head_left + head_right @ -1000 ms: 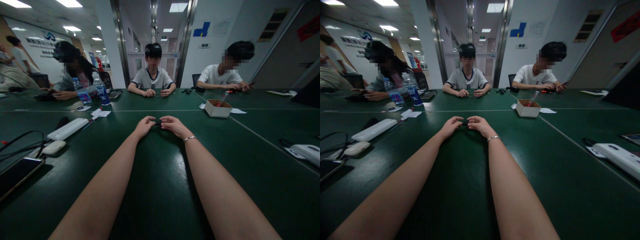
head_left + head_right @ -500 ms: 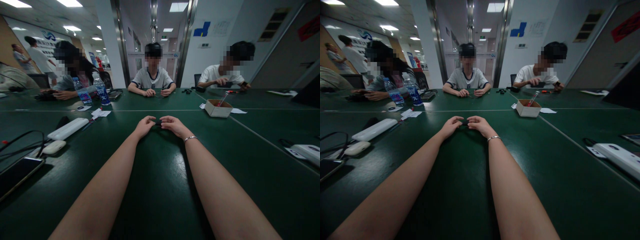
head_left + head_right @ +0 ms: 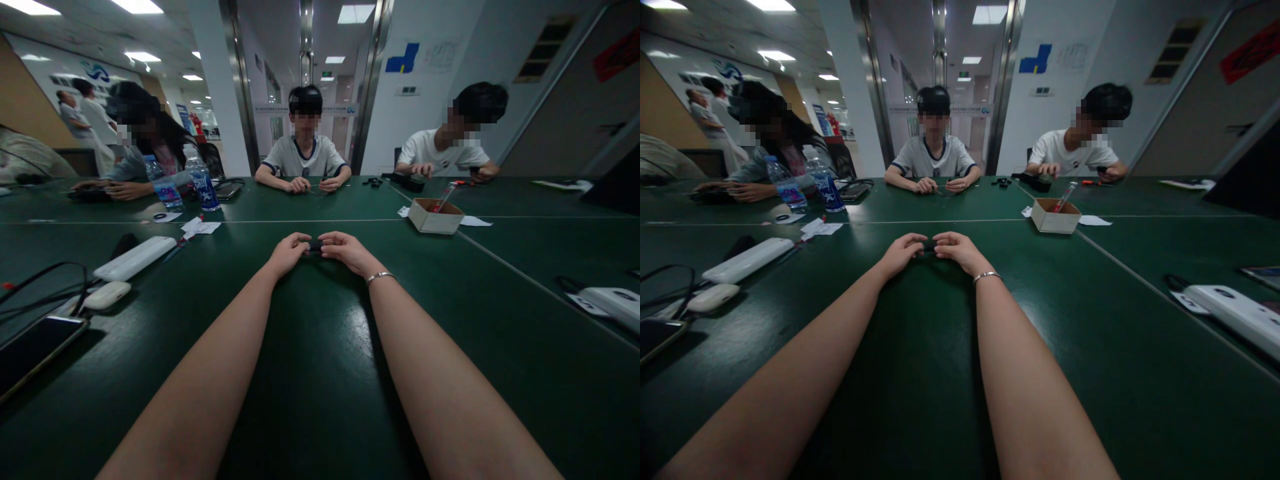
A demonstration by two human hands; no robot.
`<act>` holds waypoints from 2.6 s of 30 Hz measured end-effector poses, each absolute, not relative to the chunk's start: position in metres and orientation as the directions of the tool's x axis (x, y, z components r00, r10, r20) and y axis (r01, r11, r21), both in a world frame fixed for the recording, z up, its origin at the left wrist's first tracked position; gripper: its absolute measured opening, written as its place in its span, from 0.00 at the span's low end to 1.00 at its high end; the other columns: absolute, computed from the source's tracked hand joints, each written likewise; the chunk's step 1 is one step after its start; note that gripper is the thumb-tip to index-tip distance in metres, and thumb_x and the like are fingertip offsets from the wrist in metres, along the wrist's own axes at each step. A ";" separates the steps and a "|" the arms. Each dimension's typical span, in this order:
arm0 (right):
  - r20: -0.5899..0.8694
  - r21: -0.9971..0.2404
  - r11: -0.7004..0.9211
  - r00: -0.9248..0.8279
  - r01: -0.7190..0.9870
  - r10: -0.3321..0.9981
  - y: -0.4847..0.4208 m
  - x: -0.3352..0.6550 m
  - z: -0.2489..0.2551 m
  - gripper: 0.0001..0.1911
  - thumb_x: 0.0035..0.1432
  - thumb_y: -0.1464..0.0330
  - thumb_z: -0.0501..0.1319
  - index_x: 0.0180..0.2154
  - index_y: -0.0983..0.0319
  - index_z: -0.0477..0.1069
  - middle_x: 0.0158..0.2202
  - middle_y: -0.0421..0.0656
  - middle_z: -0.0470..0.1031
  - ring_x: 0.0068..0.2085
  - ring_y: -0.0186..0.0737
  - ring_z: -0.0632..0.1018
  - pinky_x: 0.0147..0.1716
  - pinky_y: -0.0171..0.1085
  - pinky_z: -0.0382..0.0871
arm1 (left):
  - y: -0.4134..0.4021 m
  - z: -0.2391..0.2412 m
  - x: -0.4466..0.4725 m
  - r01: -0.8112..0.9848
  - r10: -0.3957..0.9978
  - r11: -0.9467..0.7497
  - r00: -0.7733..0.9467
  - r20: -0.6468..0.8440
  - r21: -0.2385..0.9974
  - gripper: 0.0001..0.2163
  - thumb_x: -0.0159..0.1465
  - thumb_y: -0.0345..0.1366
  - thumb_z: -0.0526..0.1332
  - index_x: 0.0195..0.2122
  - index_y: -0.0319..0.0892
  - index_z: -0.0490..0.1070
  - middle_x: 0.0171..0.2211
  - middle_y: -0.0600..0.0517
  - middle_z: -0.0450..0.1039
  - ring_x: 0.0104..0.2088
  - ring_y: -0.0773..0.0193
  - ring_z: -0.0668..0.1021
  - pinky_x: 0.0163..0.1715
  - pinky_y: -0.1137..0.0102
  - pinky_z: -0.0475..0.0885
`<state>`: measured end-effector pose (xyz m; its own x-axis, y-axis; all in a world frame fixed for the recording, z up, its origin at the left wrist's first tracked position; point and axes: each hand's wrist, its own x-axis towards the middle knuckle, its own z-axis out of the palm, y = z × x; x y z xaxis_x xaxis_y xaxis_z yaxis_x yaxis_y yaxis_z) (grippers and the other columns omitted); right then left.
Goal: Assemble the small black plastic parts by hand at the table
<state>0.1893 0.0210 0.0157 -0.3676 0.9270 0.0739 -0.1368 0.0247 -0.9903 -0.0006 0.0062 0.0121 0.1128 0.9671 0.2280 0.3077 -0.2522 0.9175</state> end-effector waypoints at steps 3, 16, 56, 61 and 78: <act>0.073 -0.989 0.021 -0.366 -0.144 0.928 0.022 0.189 0.015 0.13 0.52 0.84 0.65 0.38 0.64 0.75 0.36 0.43 0.75 0.35 0.34 0.78 0.35 0.29 0.77 | 0.007 0.012 -0.001 0.309 0.969 -0.246 0.099 0.226 0.919 0.12 0.62 0.35 0.57 0.44 0.38 0.73 0.26 0.53 0.71 0.26 0.67 0.71 0.28 0.72 0.64; 0.070 -0.988 0.013 -0.373 -0.153 0.925 0.020 0.189 0.018 0.13 0.51 0.84 0.66 0.37 0.64 0.75 0.34 0.42 0.74 0.34 0.34 0.78 0.34 0.28 0.77 | 0.003 0.015 0.001 0.303 0.966 -0.257 0.112 0.234 0.918 0.12 0.61 0.34 0.57 0.45 0.37 0.72 0.27 0.52 0.72 0.30 0.65 0.74 0.34 0.70 0.67; 0.079 -0.989 0.021 -0.397 -0.148 0.914 0.023 0.191 0.015 0.13 0.52 0.82 0.66 0.39 0.63 0.75 0.36 0.42 0.75 0.35 0.35 0.78 0.37 0.31 0.78 | 0.007 0.012 0.000 0.331 0.960 -0.275 0.148 0.239 0.903 0.12 0.62 0.37 0.56 0.43 0.38 0.74 0.25 0.53 0.70 0.25 0.68 0.70 0.27 0.73 0.64; 0.074 -0.987 0.011 -0.391 -0.162 0.917 0.022 0.190 0.016 0.13 0.53 0.84 0.64 0.38 0.63 0.75 0.36 0.43 0.75 0.35 0.35 0.78 0.35 0.28 0.77 | 0.006 0.013 0.000 0.329 0.964 -0.257 0.160 0.214 0.909 0.13 0.63 0.34 0.53 0.45 0.38 0.73 0.23 0.54 0.69 0.24 0.67 0.69 0.27 0.73 0.64; 0.075 -0.985 0.008 -0.386 -0.171 0.919 0.021 0.190 0.017 0.13 0.54 0.85 0.63 0.37 0.64 0.75 0.35 0.43 0.75 0.34 0.33 0.78 0.33 0.26 0.77 | 0.006 0.013 0.001 0.305 0.959 -0.268 0.170 0.225 0.914 0.13 0.64 0.36 0.54 0.44 0.37 0.73 0.21 0.54 0.69 0.23 0.68 0.69 0.27 0.73 0.64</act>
